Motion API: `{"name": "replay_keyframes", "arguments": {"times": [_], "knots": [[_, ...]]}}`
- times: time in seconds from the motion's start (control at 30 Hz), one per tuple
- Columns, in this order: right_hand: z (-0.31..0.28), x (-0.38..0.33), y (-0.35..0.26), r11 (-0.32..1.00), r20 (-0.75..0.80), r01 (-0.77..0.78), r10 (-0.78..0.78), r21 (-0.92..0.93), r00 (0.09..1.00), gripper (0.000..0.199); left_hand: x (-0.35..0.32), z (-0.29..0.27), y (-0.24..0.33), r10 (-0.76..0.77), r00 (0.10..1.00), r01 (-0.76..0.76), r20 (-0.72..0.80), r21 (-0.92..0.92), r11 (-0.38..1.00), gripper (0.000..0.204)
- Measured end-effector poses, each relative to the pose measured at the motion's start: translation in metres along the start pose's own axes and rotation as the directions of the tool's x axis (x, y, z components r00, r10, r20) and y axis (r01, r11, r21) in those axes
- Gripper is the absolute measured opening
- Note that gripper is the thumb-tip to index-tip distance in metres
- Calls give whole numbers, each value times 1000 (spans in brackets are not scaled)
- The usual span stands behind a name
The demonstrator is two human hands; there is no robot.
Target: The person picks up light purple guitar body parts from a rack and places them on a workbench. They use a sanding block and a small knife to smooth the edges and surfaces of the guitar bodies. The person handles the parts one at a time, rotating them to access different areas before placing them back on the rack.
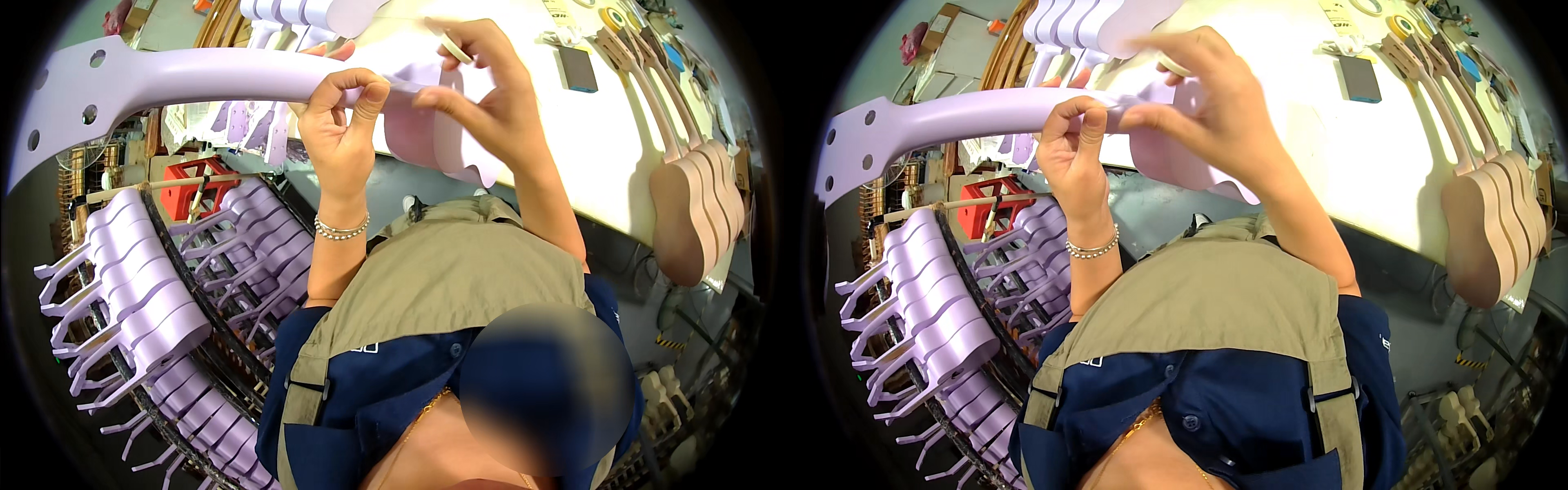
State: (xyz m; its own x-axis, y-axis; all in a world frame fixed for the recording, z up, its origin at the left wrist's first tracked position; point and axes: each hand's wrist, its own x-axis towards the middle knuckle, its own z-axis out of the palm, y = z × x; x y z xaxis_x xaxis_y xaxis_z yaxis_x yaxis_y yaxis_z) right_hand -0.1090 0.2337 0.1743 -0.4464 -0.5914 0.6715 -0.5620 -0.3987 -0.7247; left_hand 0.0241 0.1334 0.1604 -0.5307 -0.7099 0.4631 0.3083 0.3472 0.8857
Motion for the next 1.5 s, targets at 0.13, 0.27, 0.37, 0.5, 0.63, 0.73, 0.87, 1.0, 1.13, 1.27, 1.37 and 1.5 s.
{"name": "replay_keyframes", "arguments": {"times": [0.13, 0.27, 0.37, 0.5, 0.63, 0.73, 0.87, 1.0, 1.13, 1.27, 1.37, 1.5], "knots": [[11, -7, 16, 999, -18, 32, -33, -44, 999, 24, 5, -1, -6, 119, 992, -121, 29, 45, 992, 16], [16, -8, 24, 991, -147, 61, -79, -121, 986, 17, 3, -4, -13, 141, 989, -130, -45, 202, 971, 28], [1, -23, 29, 982, 7, -179, 180, -64, 984, 14, 4, -9, -17, 119, 990, -96, -80, 250, 963, 36], [-1, -39, 40, 972, 209, -215, 231, -100, 950, 12, 7, -18, -19, 97, 991, -68, -89, 282, 957, 39], [12, -38, 38, 971, 197, -164, 197, -172, 960, 9, 7, -18, -20, 63, 991, -37, -114, 221, 975, 38], [17, -35, 36, 958, 166, -158, 201, -241, 965, 12, 8, -20, -23, 84, 991, -58, -106, 225, 973, 38], [23, -34, 36, 925, 82, -110, 150, -364, 985, 20, 7, -19, -20, 71, 992, -49, -101, 211, 976, 38], [23, -33, 35, 850, -32, -191, 201, -491, 979, 36, 10, -22, -23, 45, 992, -22, -115, 189, 982, 39], [13, -35, 65, 722, -257, -332, 216, -607, 942, 49, 12, -30, -30, 25, 989, -2, -146, 158, 987, 48], [-45, -76, 131, 793, -383, -566, 461, -228, 800, 27, 18, -40, -42, 17, 971, 30, -237, 196, 980, 63], [-111, -134, 166, 408, -485, -691, 503, -596, 715, 30, 20, -59, -56, -25, 962, 70, -270, 156, 985, 80], [-177, -202, 173, -17, -599, -681, 493, -732, 632, 33, 20, -64, -72, 4, 921, 21, -391, 62, 998, 95]]}}
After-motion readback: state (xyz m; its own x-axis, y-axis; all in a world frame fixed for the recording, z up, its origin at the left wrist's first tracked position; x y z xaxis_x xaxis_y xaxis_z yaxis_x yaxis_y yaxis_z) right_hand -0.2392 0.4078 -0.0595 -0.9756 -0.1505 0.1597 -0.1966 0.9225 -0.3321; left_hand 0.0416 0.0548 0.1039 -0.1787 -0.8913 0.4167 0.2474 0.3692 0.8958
